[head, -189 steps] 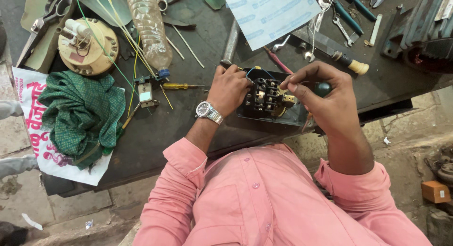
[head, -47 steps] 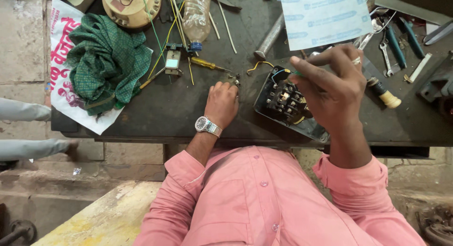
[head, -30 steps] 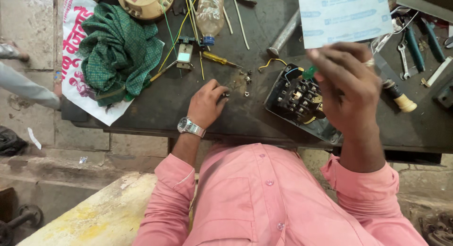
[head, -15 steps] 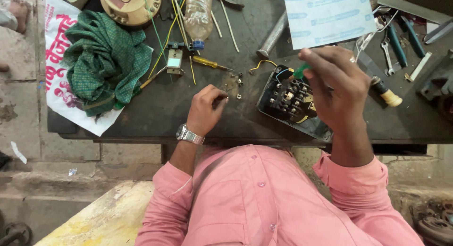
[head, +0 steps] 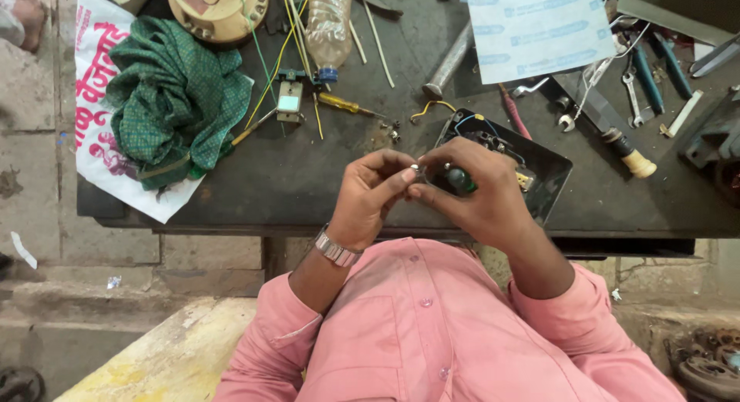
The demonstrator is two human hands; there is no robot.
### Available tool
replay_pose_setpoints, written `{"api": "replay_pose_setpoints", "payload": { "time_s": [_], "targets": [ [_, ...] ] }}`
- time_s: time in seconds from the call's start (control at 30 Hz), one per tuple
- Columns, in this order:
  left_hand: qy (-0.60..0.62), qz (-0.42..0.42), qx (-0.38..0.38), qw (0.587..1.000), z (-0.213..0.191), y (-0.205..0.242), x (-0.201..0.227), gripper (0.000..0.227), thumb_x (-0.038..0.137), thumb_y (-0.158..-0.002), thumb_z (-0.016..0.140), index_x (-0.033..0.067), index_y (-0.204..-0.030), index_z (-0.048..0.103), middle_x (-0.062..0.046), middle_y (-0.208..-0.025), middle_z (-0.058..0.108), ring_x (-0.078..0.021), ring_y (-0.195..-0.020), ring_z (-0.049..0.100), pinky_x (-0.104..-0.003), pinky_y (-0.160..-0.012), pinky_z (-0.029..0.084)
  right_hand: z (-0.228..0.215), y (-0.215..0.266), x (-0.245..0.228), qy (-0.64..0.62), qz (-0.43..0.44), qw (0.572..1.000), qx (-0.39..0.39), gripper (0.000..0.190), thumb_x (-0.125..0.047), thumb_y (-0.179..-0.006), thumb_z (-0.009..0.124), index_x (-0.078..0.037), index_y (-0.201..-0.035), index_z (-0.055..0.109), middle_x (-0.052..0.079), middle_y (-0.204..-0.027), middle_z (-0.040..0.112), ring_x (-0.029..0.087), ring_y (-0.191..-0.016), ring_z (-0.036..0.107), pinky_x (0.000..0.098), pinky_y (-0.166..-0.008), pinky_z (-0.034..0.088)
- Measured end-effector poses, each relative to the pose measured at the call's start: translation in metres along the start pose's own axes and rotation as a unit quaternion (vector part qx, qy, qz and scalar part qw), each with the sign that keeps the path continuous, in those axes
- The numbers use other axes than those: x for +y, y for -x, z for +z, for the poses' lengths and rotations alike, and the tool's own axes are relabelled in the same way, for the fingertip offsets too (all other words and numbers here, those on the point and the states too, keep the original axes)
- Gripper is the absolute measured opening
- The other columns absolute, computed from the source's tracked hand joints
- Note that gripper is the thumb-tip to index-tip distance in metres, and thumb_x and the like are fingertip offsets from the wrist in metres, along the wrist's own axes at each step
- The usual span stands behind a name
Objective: The person uses a green-handled screwdriver to tighten screws on a small black electrical component placed on a cluttered workbench. They repeatedly pick up small metal parts and insert them into the component while adjusting connections.
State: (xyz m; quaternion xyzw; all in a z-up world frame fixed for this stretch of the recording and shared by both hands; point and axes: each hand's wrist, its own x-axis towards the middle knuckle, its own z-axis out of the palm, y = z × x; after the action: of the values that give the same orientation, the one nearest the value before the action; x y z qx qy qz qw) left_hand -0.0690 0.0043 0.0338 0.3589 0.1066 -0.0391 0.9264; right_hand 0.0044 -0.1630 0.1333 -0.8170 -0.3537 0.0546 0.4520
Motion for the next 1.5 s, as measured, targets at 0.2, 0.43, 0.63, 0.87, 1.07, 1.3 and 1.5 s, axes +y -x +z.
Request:
{"api": "replay_pose_setpoints", "payload": {
  "time_s": [0.2, 0.43, 0.63, 0.87, 1.07, 1.3, 1.5],
  "targets": [
    [0.052, -0.009, -0.007, 0.999, 0.003, 0.002, 0.001, 0.016, 0.006, -0.099, 0.068, -0.0045, -0.111, 0.069, -0.01, -0.094, 0.074, -0.0144, -0.085, 0.071, -0.027, -0.077, 0.056, 0.007, 0.005, 0.003, 0.0, -0.016, 1.0, 0.025, 0.019, -0.003, -0.083, 0.083, -0.002, -0.099, 0.073, 0.01, -0.1, 0.074, 0.022, -0.089, 0.075, 0.0309, -0.077, 0.056],
    [0.009, 0.027, 0.033, 0.999, 0.0, 0.006, -0.003, 0.017, 0.005, -0.098, 0.071, -0.0073, -0.11, 0.073, -0.012, -0.094, 0.076, -0.0149, -0.081, 0.071, -0.027, -0.075, 0.057, 0.015, 0.007, 0.003, -0.004, -0.026, 0.999, 0.047, 0.017, 0.003, -0.082, 0.078, -0.002, -0.096, 0.071, 0.01, -0.099, 0.074, 0.022, -0.087, 0.074, 0.0299, -0.077, 0.057],
    [0.004, 0.024, 0.029, 0.999, -0.001, 0.008, -0.001, 0.015, 0.004, -0.098, 0.071, -0.0058, -0.109, 0.073, -0.012, -0.098, 0.077, -0.0158, -0.088, 0.074, -0.029, -0.077, 0.06, 0.017, 0.005, 0.004, -0.022, -0.051, 0.997, 0.05, 0.018, 0.003, -0.083, 0.081, -0.001, -0.098, 0.072, 0.01, -0.099, 0.074, 0.02, -0.088, 0.074, 0.0284, -0.077, 0.056],
    [0.018, 0.02, 0.022, 0.999, -0.005, 0.013, -0.002, 0.02, 0.006, -0.097, 0.071, -0.0069, -0.113, 0.073, -0.013, -0.103, 0.077, -0.0176, -0.09, 0.074, -0.032, -0.081, 0.061, 0.019, 0.007, 0.0, 0.021, -0.05, 0.997, 0.05, 0.016, 0.002, -0.08, 0.083, -0.001, -0.093, 0.074, 0.011, -0.099, 0.075, 0.021, -0.087, 0.074, 0.0291, -0.076, 0.056],
    [0.044, 0.032, 0.01, 0.998, -0.015, 0.012, -0.017, 0.021, 0.006, -0.099, 0.073, -0.0085, -0.114, 0.073, -0.017, -0.103, 0.076, -0.0219, -0.089, 0.074, -0.036, -0.083, 0.062, 0.028, 0.011, -0.007, 0.039, -0.054, 0.996, 0.067, 0.014, 0.0, -0.085, 0.082, -0.001, -0.095, 0.072, 0.011, -0.103, 0.074, 0.02, -0.087, 0.074, 0.0281, -0.078, 0.057],
    [0.109, -0.008, -0.057, 0.992, -0.028, 0.019, -0.021, 0.018, 0.004, -0.1, 0.073, -0.0073, -0.113, 0.071, -0.017, -0.11, 0.075, -0.0229, -0.099, 0.074, -0.036, -0.089, 0.061, 0.019, 0.01, -0.016, 0.064, -0.04, 0.997, 0.007, 0.015, -0.004, -0.08, 0.081, -0.004, -0.092, 0.073, 0.007, -0.098, 0.073, 0.019, -0.085, 0.073, 0.028, -0.075, 0.055],
    [0.135, -0.024, -0.086, 0.987, -0.033, 0.018, -0.025, 0.015, 0.003, -0.102, 0.073, -0.007, -0.113, 0.071, -0.016, -0.107, 0.075, -0.0224, -0.1, 0.073, -0.035, -0.091, 0.06, 0.013, 0.006, -0.025, 0.105, -0.036, 0.993, -0.043, 0.019, -0.006, -0.075, 0.08, -0.008, -0.093, 0.077, 0.004, -0.096, 0.075, 0.019, -0.084, 0.074, 0.03, -0.073, 0.056]
  ]
}}
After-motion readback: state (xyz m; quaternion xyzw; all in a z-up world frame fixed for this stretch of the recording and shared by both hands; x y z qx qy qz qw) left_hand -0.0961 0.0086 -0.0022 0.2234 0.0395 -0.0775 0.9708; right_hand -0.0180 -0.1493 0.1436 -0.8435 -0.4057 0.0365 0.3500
